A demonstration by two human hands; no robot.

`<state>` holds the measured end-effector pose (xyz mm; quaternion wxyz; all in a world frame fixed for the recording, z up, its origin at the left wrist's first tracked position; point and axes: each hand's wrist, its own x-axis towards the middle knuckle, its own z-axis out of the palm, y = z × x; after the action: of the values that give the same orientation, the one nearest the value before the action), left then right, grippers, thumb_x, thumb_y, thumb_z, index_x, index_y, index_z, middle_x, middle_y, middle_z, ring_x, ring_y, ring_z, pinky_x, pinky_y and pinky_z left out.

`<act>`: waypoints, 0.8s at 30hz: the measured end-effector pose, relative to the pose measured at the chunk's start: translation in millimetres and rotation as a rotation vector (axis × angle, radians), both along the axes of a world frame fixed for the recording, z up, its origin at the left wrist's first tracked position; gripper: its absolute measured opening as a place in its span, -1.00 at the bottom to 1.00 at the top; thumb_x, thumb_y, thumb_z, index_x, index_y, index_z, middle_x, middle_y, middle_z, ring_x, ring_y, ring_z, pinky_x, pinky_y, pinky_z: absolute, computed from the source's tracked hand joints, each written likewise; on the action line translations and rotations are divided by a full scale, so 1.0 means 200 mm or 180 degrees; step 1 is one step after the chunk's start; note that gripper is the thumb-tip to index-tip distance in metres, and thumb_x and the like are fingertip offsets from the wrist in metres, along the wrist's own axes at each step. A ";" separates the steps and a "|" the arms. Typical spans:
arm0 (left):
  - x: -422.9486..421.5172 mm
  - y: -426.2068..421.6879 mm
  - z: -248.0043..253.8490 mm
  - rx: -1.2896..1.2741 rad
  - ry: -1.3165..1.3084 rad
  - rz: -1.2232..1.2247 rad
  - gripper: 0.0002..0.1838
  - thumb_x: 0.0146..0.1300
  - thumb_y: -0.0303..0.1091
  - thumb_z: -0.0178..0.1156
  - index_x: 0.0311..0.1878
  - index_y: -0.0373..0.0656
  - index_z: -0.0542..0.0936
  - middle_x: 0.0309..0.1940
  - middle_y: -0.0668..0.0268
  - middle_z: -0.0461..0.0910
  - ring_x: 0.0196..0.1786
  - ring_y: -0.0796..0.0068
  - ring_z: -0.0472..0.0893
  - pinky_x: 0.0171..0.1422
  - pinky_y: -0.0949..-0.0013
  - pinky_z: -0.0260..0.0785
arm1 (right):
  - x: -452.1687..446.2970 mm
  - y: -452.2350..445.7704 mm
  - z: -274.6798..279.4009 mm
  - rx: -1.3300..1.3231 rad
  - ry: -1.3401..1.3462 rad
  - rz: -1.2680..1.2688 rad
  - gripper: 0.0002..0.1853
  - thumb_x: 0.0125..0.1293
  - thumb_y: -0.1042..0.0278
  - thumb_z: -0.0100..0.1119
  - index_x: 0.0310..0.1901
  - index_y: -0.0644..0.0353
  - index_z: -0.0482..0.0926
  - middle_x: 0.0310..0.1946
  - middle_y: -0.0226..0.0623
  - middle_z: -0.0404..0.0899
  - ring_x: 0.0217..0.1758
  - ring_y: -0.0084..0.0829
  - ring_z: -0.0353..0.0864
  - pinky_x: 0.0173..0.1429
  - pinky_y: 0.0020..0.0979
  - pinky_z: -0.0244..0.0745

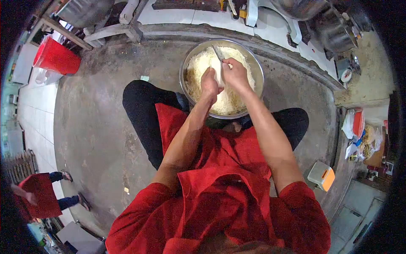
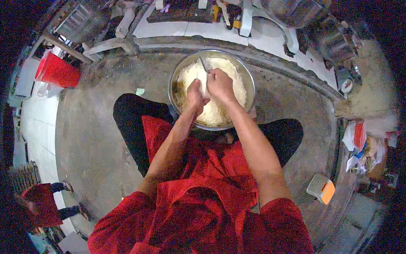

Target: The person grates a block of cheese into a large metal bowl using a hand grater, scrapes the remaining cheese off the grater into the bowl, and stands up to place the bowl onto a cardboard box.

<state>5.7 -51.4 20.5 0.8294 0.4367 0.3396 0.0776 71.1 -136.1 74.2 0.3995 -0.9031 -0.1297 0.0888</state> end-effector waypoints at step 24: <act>0.00 0.08 0.04 0.0429 -0.0056 0.0115 -0.39 0.62 -0.09 -0.05 0.58 -0.21 0.29 0.06 0.14 0.67 -0.20 0.33 0.71 -0.38 0.27 0.53 | -0.46 -0.32 0.01 0.0588 -0.0053 -0.0213 -0.71 0.53 0.32 0.16 0.17 0.22 0.65 -0.07 -0.05 0.79 -0.11 -0.28 0.77 0.07 -0.25 0.59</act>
<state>6.7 -35.0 28.1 0.7996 0.4846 0.3341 0.1190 -20.4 -200.9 75.6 0.4827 -0.8670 -0.1104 0.0555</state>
